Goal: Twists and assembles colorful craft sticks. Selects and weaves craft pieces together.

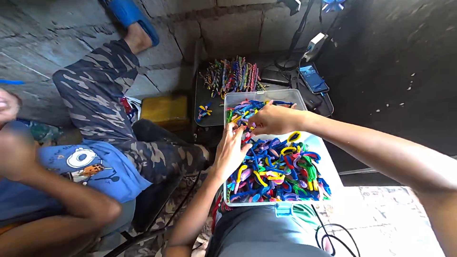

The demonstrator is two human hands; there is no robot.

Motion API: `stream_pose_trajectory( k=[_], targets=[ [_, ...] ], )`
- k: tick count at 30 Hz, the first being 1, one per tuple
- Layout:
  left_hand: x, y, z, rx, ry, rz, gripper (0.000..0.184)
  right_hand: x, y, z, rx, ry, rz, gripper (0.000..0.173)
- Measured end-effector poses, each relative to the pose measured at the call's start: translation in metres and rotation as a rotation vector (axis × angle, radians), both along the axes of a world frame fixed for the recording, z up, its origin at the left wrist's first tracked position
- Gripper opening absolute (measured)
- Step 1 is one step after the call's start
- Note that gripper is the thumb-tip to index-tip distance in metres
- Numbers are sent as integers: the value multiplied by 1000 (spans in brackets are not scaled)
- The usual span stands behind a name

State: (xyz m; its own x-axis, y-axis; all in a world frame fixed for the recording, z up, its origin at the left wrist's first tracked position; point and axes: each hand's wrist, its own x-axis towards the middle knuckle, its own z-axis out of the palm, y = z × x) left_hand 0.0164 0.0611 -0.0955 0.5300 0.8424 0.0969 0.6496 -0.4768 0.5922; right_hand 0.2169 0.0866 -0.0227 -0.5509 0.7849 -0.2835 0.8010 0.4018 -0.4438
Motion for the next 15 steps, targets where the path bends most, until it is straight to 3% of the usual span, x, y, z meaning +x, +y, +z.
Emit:
stream_pose_trajectory(
  k=[5,8,15],
  targets=[
    [1,-3,3,-11,-47,-77,46,0,-18,-34,146,90,126,15],
    [2,-3,3,-8,-18,-71,46,-3,-24,-40,253,21,146,12],
    [0,0,-1,31,54,-24,40,4,-18,-50,279,17,237,15]
  ],
)
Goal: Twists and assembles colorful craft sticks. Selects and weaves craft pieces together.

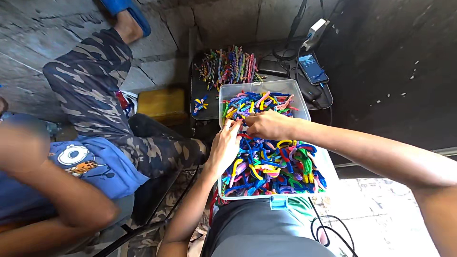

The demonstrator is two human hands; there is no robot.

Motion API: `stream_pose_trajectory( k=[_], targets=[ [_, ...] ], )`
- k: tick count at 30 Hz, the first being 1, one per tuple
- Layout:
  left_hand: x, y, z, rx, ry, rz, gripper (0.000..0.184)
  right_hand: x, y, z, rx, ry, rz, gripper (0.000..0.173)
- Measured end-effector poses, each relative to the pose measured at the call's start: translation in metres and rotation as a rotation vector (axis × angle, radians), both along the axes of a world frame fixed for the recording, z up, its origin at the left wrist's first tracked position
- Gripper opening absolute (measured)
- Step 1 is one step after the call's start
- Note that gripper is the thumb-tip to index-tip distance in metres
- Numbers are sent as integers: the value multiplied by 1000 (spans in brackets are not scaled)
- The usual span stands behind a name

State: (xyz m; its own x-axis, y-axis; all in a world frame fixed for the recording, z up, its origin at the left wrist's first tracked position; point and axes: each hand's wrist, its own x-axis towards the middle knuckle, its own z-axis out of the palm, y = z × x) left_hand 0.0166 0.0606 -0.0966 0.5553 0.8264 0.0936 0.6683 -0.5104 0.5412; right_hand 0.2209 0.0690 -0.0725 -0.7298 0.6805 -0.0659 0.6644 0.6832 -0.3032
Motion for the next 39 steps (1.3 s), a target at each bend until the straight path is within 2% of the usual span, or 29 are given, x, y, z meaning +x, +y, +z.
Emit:
stream_pose_trajectory(
  k=[4,7,11,13,17,22,25,29,31,35,39],
  targets=[
    [-4,-1,-2,29,-82,10,38,6,-2,-3,-14,7,2,16],
    [-6,-2,-2,80,-121,13,32,7,-8,-4,5,-15,-1,25],
    [-5,0,-7,68,-70,-80,22,8,-16,-12,116,23,12,10],
    [-6,1,-11,73,-68,-109,12,10,-18,-13,127,47,19,10],
    [-11,1,-2,134,-203,-88,16,17,-27,-4,140,125,-34,13],
    [-18,-5,28,163,-475,-72,21,28,-42,16,118,335,-56,10],
    [-20,-8,42,22,-744,-137,19,32,-47,24,3,488,-61,10],
    [-20,-9,53,-337,-976,-180,24,35,-54,37,-167,535,-126,10],
    [-19,-9,52,-392,-997,-164,25,36,-57,43,-178,506,-135,11],
    [-17,-12,52,-295,-886,-76,23,41,-60,43,-126,522,-132,11],
    [-14,-15,53,-302,-815,-114,23,39,-62,44,-18,572,-50,12]
  ],
)
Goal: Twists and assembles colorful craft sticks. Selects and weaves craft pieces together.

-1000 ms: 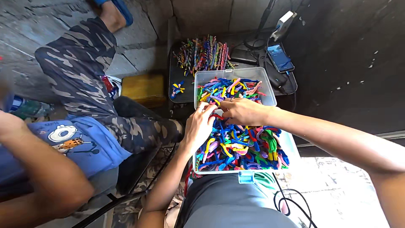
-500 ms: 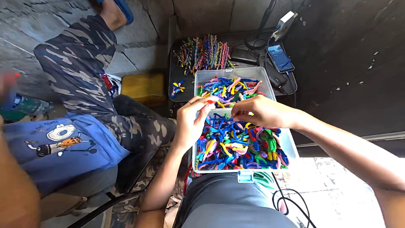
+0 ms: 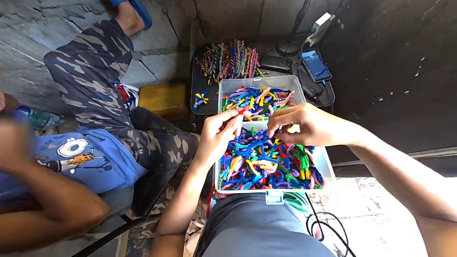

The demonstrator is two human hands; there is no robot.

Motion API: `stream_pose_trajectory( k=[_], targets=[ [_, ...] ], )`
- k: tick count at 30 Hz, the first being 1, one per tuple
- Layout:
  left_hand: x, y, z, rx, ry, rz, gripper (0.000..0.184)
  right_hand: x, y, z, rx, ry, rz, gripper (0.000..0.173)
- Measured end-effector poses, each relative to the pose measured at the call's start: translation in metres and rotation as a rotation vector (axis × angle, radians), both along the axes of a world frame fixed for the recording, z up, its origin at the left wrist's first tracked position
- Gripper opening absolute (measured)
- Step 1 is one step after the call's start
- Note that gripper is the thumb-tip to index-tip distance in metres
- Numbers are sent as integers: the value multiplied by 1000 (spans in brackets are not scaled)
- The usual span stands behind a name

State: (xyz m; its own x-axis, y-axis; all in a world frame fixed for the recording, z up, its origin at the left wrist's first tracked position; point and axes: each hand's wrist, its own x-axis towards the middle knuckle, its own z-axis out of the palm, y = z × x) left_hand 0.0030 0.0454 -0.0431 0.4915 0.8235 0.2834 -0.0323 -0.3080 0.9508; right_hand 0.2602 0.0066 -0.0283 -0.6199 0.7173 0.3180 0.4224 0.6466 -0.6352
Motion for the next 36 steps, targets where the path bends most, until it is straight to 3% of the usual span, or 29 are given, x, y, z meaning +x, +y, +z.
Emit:
stream_pose_trajectory(
  k=[9,15,21,26,29,33,36],
  targets=[
    [5,-10,2,-122,-22,-179,20,-21,-14,24,152,199,32,14],
    [5,-29,14,-19,-5,-187,20,-28,-17,31,375,208,2,15],
    [1,-33,27,-26,-93,-276,20,-31,-21,37,455,236,-29,13],
    [-2,-35,32,-147,-175,-326,22,-29,-25,47,580,180,-78,10],
    [-5,-37,32,-227,-239,-366,23,-22,-26,57,593,152,-155,10],
    [-4,-38,33,-225,-259,-377,21,-24,-26,57,465,140,-111,27],
    [-2,-39,33,-203,-259,-378,21,-31,-26,48,427,188,-36,19]
  ],
)
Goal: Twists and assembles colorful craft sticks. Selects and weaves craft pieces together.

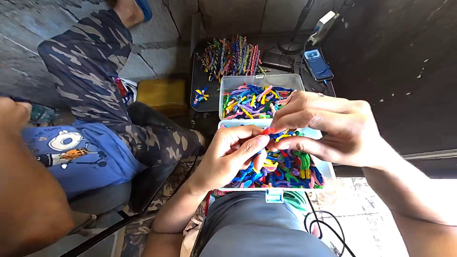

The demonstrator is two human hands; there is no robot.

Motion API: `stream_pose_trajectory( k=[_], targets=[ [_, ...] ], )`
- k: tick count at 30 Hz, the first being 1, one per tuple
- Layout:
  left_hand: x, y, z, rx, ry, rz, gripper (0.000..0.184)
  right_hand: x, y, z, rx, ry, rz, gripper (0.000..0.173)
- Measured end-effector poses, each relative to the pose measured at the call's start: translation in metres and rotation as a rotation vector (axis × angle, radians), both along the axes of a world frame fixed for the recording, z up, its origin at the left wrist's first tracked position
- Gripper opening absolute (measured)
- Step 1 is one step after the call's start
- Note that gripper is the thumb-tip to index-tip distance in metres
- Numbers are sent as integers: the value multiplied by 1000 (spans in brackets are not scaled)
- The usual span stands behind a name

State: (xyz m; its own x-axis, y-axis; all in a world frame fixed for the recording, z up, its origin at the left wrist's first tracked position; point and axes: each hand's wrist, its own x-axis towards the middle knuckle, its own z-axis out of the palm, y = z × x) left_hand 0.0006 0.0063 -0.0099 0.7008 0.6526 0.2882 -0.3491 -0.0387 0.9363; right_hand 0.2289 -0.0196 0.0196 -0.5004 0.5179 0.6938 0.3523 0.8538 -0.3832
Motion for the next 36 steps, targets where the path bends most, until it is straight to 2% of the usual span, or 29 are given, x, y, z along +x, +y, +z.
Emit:
stream_pose_trajectory(
  k=[4,7,10,13,15,19,22,28,36],
  targets=[
    [0,-1,-1,31,-7,6,20,-6,-1,-1,83,-1,-15,14],
    [-2,-1,1,-11,-51,-28,20,-12,-8,1,261,-92,-108,9],
    [-3,-3,4,-175,-136,-187,23,-16,-19,5,412,-189,-192,6],
    [-5,-3,4,-366,-153,-327,29,-16,-23,5,511,-244,-180,6],
    [-6,-1,4,-390,-134,-359,30,-14,-24,4,554,-278,-180,6],
    [-10,-3,8,-253,-50,-355,32,-11,-21,4,465,-232,-98,8],
    [-13,-5,12,-104,43,-278,31,-11,-19,1,371,-190,-29,8],
    [-17,-3,11,65,164,-209,30,-11,-17,0,205,-167,-5,14],
    [-15,12,9,-48,151,-343,32,-15,-15,2,32,-72,-50,12]
  ],
)
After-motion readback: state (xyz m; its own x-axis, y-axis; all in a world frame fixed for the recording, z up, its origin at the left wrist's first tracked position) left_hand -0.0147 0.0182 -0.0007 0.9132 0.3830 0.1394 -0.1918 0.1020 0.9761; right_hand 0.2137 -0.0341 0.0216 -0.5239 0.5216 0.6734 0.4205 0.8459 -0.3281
